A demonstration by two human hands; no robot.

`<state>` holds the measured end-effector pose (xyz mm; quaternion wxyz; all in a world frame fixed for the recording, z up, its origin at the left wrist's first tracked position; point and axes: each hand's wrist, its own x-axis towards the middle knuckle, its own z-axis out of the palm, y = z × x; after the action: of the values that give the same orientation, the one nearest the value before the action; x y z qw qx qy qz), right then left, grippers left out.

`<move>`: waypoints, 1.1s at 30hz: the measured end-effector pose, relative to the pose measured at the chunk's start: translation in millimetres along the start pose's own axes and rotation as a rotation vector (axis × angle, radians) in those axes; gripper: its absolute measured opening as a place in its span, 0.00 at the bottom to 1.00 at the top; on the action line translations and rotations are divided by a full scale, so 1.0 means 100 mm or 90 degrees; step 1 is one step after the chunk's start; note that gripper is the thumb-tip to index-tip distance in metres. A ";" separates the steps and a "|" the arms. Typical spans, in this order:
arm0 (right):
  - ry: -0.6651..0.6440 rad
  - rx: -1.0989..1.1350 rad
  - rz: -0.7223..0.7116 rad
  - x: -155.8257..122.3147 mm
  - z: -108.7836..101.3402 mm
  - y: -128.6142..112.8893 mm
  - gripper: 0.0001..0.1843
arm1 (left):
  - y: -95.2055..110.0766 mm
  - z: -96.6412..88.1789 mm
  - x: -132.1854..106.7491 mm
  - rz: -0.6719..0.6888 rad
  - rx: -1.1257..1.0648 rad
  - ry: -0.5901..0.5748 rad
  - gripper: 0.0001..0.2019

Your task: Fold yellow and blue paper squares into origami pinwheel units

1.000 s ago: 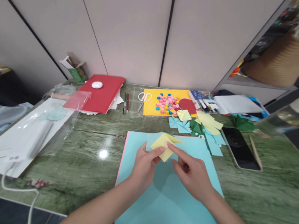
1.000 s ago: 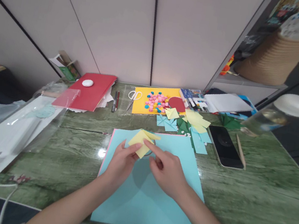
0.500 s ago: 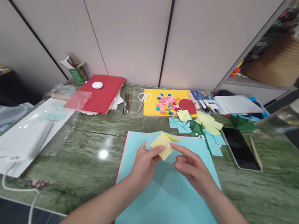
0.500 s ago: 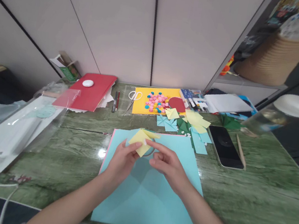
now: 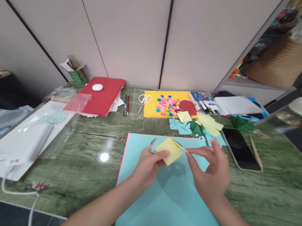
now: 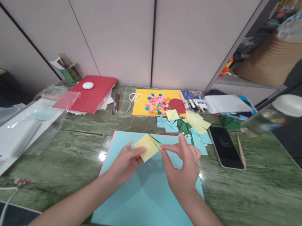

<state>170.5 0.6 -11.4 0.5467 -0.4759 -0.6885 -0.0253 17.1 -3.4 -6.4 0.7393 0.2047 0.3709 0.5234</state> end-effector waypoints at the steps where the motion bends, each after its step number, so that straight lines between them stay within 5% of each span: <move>1: -0.016 -0.029 -0.022 0.00 -0.01 -0.02 0.41 | 0.00 0.00 0.00 0.015 0.003 0.009 0.15; 6: -0.052 -0.125 -0.131 -0.01 -0.01 -0.12 0.38 | -0.03 0.02 -0.02 0.064 0.020 0.025 0.15; 10: -0.080 -0.148 -0.186 -0.11 0.00 -0.05 0.26 | -0.07 0.01 -0.01 0.092 0.022 0.064 0.15; 13: -0.125 -0.135 -0.274 -0.20 0.02 0.05 0.16 | -0.10 0.00 -0.02 0.083 0.022 0.110 0.21; 18: -0.140 -0.068 -0.397 -0.24 0.06 0.05 0.17 | -0.14 0.03 -0.05 0.106 0.027 0.171 0.31; 33: -0.178 0.009 -0.315 -0.09 0.07 -0.09 0.10 | -0.17 0.04 -0.08 0.097 0.005 0.118 0.24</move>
<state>158.9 -6.4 -17.1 0.4268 -0.2885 -0.8527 -0.0869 29.2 -16.6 -12.7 0.6591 0.1859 0.4234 0.5931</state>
